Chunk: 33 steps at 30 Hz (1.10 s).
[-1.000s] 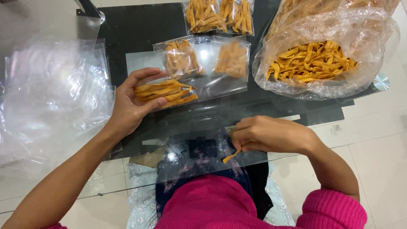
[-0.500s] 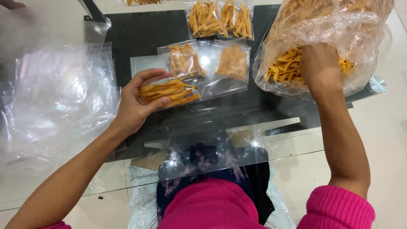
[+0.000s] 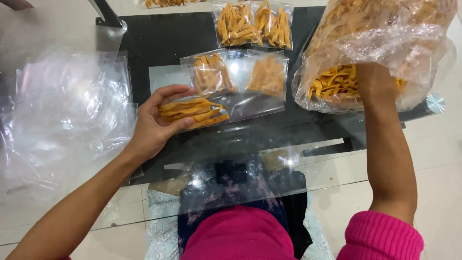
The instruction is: A person is manually filling small plastic bags with fried snack strips from a large bulk bag on a glass table.
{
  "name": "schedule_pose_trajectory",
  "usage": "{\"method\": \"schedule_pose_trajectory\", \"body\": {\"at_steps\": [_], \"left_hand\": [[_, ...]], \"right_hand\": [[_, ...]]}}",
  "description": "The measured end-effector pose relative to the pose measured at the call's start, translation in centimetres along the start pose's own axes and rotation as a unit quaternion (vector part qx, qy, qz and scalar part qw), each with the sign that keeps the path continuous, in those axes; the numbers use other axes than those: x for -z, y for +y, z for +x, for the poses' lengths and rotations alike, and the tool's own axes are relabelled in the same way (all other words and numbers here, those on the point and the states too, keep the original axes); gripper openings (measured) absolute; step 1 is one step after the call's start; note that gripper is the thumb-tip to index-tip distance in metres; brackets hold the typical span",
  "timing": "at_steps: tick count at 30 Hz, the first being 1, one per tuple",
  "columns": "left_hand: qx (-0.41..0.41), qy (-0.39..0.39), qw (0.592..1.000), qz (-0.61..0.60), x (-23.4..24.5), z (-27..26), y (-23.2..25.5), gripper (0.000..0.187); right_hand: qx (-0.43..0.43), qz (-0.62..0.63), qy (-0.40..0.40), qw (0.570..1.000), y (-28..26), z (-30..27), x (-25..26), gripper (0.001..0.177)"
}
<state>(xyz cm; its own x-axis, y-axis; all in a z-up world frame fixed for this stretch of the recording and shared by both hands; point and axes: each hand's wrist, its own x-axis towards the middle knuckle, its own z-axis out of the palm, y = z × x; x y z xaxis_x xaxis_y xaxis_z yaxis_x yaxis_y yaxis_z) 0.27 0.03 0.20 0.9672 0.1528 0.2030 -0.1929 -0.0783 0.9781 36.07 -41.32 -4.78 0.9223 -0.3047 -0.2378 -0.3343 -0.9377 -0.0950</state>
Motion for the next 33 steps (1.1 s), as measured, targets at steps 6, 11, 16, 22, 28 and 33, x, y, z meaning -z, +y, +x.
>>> {"method": "schedule_pose_trajectory", "body": {"at_steps": [6, 11, 16, 22, 28, 33], "left_hand": [[0.011, 0.001, 1.000, -0.003, 0.0, 0.1, 0.4, 0.054], [-0.001, -0.010, 1.000, 0.004, -0.1, 0.0, 0.4, 0.055], [0.015, 0.029, 0.999, -0.014, -0.7, 0.3, 0.3, 0.067], [-0.001, 0.016, 1.000, -0.007, -0.6, -0.1, 0.1, 0.066], [-0.028, 0.013, 1.000, -0.001, -0.4, 0.0, -0.4, 0.065], [-0.030, 0.007, 0.999, -0.008, -0.3, 0.0, -0.5, 0.065]], "right_hand": [[0.056, -0.014, -0.021, 0.998, -3.6, -14.0, 6.6, 0.048], [0.267, -0.404, 0.121, 0.867, -1.6, -7.1, 2.7, 0.029], [0.287, -0.370, 0.157, 0.870, -4.4, -5.3, 4.8, 0.028], [0.332, -0.315, 0.206, 0.865, -8.3, -2.9, 6.6, 0.025], [0.378, -0.253, 0.274, 0.847, -8.0, -6.7, 7.0, 0.024], [0.409, -0.209, 0.318, 0.830, -5.5, -11.0, 6.1, 0.024]]}}
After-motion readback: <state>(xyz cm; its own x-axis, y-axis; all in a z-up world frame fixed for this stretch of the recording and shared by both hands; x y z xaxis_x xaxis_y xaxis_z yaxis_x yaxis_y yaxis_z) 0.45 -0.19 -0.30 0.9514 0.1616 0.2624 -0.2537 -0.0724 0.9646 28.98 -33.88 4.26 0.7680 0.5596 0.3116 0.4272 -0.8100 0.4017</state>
